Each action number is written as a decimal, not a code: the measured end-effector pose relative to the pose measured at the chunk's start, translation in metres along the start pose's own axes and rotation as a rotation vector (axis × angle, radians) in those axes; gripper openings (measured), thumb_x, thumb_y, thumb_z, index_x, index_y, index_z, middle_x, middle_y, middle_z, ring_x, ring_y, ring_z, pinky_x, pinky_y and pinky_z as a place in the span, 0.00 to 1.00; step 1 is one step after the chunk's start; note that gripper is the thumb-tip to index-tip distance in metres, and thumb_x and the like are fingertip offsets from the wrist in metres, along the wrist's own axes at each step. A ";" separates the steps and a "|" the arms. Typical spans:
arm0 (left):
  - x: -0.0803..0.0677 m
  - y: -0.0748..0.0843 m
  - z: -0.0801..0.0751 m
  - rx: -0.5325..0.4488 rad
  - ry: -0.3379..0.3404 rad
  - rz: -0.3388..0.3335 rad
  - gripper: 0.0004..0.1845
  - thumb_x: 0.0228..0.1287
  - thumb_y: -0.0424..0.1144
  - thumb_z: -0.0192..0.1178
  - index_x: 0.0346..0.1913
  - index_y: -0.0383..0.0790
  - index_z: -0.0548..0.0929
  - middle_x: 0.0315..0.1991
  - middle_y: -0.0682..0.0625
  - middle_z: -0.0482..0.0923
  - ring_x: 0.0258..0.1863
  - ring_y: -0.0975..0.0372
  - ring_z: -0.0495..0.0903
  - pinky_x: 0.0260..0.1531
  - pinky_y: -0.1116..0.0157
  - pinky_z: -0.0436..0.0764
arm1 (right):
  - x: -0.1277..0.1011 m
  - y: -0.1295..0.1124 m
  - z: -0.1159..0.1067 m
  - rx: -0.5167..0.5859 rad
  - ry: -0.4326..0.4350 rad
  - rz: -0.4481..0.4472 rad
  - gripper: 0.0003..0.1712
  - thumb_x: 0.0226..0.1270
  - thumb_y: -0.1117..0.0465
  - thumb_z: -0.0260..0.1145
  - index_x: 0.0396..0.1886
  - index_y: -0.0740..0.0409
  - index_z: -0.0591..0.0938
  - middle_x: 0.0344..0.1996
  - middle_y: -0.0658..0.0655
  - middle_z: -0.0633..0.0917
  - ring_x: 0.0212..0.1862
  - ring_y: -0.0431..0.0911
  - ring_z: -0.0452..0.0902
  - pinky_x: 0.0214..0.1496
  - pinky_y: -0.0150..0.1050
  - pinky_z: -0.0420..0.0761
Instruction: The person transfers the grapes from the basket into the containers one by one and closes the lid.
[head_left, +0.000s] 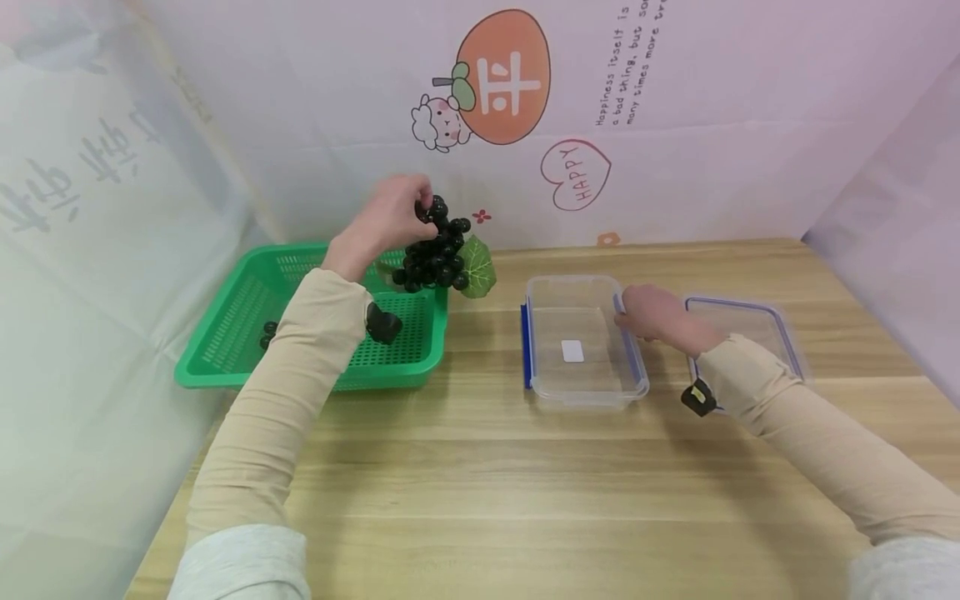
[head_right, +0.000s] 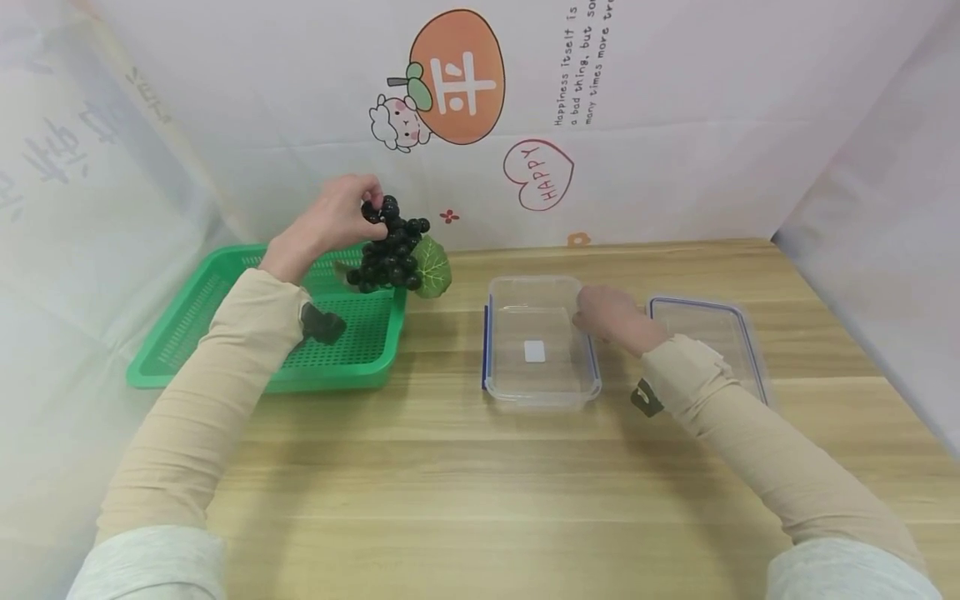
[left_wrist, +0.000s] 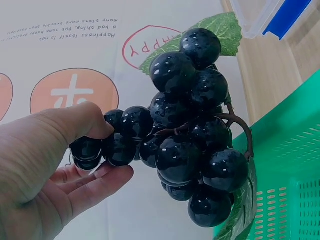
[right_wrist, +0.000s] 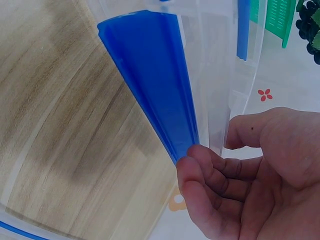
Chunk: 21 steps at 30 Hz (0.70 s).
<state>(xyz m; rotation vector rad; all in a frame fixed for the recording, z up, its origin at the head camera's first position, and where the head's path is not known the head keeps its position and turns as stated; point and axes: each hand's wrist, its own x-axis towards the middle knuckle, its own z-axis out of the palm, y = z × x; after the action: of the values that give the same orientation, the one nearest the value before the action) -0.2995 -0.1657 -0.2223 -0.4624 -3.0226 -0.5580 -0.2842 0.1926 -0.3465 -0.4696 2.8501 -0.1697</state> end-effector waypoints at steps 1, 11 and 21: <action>0.000 0.001 0.000 0.002 0.004 0.003 0.13 0.55 0.34 0.59 0.40 0.36 0.69 0.47 0.41 0.71 0.47 0.52 0.65 0.50 0.56 0.69 | 0.000 0.000 0.000 0.001 0.002 0.000 0.19 0.64 0.60 0.53 0.13 0.57 0.71 0.09 0.53 0.77 0.13 0.42 0.71 0.15 0.31 0.65; 0.004 0.007 0.004 0.002 0.013 0.028 0.13 0.55 0.35 0.60 0.40 0.36 0.70 0.45 0.42 0.70 0.47 0.52 0.64 0.49 0.56 0.68 | 0.001 0.001 0.000 0.005 0.004 -0.002 0.18 0.64 0.60 0.53 0.13 0.57 0.71 0.09 0.53 0.77 0.13 0.42 0.71 0.15 0.32 0.65; 0.007 0.016 0.009 -0.007 0.000 0.042 0.13 0.54 0.34 0.60 0.41 0.36 0.70 0.44 0.43 0.68 0.45 0.53 0.64 0.46 0.58 0.69 | -0.001 -0.001 -0.001 0.004 -0.011 0.001 0.19 0.65 0.59 0.53 0.13 0.57 0.71 0.11 0.55 0.79 0.14 0.43 0.74 0.16 0.32 0.67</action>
<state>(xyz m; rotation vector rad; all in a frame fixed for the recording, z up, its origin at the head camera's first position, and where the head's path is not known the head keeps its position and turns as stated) -0.3012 -0.1466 -0.2244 -0.5252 -3.0036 -0.5659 -0.2832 0.1917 -0.3455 -0.4667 2.8389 -0.1719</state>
